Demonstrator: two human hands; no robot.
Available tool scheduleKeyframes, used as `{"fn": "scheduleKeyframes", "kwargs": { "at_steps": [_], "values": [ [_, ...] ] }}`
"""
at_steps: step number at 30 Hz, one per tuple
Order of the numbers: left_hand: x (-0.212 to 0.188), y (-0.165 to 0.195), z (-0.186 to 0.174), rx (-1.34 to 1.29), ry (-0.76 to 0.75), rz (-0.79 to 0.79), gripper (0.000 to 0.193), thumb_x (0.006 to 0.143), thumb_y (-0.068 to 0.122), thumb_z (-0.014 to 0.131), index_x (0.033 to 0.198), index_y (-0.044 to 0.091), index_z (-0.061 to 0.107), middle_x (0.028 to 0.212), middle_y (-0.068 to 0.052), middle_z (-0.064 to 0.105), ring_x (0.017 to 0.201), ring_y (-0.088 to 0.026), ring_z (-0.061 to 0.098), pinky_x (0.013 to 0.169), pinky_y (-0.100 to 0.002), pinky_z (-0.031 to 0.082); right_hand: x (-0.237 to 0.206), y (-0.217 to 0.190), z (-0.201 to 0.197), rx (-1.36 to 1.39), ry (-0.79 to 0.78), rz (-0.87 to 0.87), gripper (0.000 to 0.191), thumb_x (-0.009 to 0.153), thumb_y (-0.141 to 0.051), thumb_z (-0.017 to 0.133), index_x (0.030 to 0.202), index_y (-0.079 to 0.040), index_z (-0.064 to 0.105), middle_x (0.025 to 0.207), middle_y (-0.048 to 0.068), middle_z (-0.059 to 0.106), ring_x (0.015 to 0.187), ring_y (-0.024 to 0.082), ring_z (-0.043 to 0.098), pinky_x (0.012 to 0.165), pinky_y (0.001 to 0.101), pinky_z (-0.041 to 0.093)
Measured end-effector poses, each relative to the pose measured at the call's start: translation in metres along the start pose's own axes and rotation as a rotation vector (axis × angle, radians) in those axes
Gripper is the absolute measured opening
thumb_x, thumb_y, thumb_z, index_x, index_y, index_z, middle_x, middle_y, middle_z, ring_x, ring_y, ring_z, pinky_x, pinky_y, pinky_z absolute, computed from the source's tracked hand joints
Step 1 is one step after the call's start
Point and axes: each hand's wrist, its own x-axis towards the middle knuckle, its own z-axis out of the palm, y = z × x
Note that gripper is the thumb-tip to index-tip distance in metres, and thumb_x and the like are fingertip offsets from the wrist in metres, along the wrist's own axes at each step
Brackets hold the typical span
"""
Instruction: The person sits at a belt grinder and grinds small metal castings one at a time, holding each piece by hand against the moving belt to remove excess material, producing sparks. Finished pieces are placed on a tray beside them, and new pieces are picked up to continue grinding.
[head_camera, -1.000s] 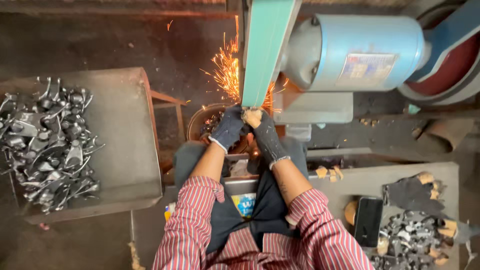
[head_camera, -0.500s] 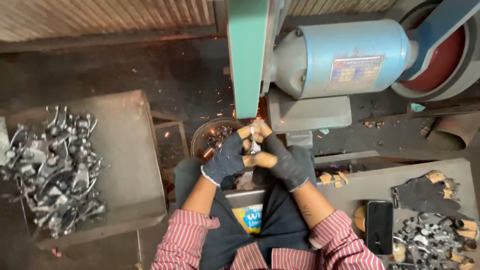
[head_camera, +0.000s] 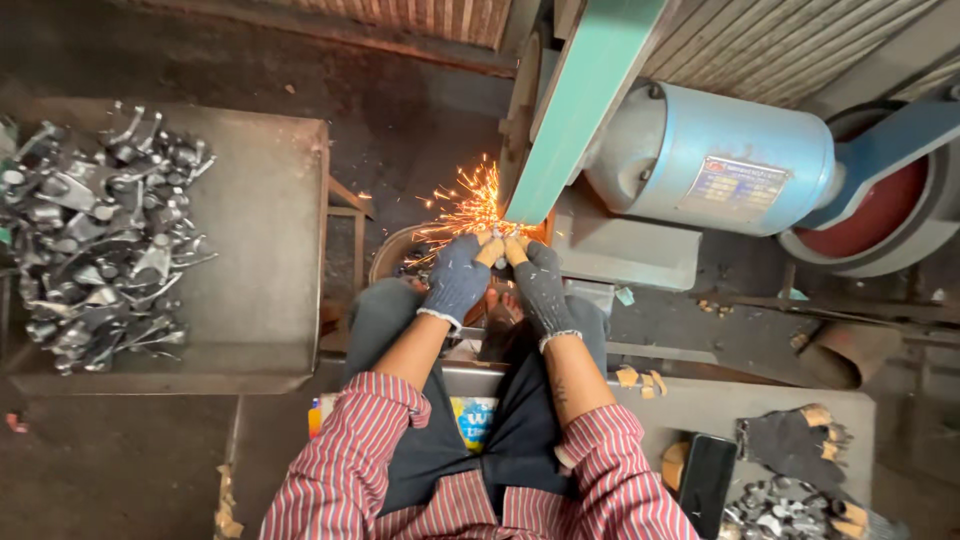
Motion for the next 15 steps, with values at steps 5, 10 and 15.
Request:
{"fn": "scheduleKeyframes", "kwargs": {
  "at_steps": [5,10,15],
  "values": [
    [0.005,0.011,0.011,0.26,-0.055,0.089,0.04,0.096,0.042,0.059,0.105,0.007,0.077,0.102,-0.02,0.074,0.096,-0.039,0.069,0.082,-0.049,0.054,-0.009,-0.005,-0.022,0.177,0.069,0.187,0.026,0.102,-0.024,0.066,0.103,0.001,0.073,0.084,0.005,0.067,0.068,0.014,0.056,0.058,0.0278,0.044],
    [-0.002,0.01,0.008,-0.322,-0.366,0.022,0.036,0.091,0.031,0.072,0.116,0.007,0.065,0.103,-0.016,0.075,0.09,-0.026,0.073,0.08,-0.043,0.055,-0.031,-0.007,-0.035,0.244,0.213,0.139,0.033,0.095,-0.039,0.065,0.104,-0.008,0.07,0.078,0.001,0.067,0.063,0.011,0.059,0.054,0.025,0.046],
    [0.003,0.009,0.029,-0.406,-0.248,0.417,0.029,0.094,0.023,0.065,0.113,0.003,0.073,0.105,0.001,0.071,0.095,-0.009,0.066,0.083,-0.029,0.055,0.001,0.006,-0.025,0.017,0.087,-0.061,0.044,0.1,-0.045,0.069,0.119,-0.006,0.061,0.091,0.005,0.067,0.072,0.017,0.058,0.054,0.0284,0.048]
  ]
}}
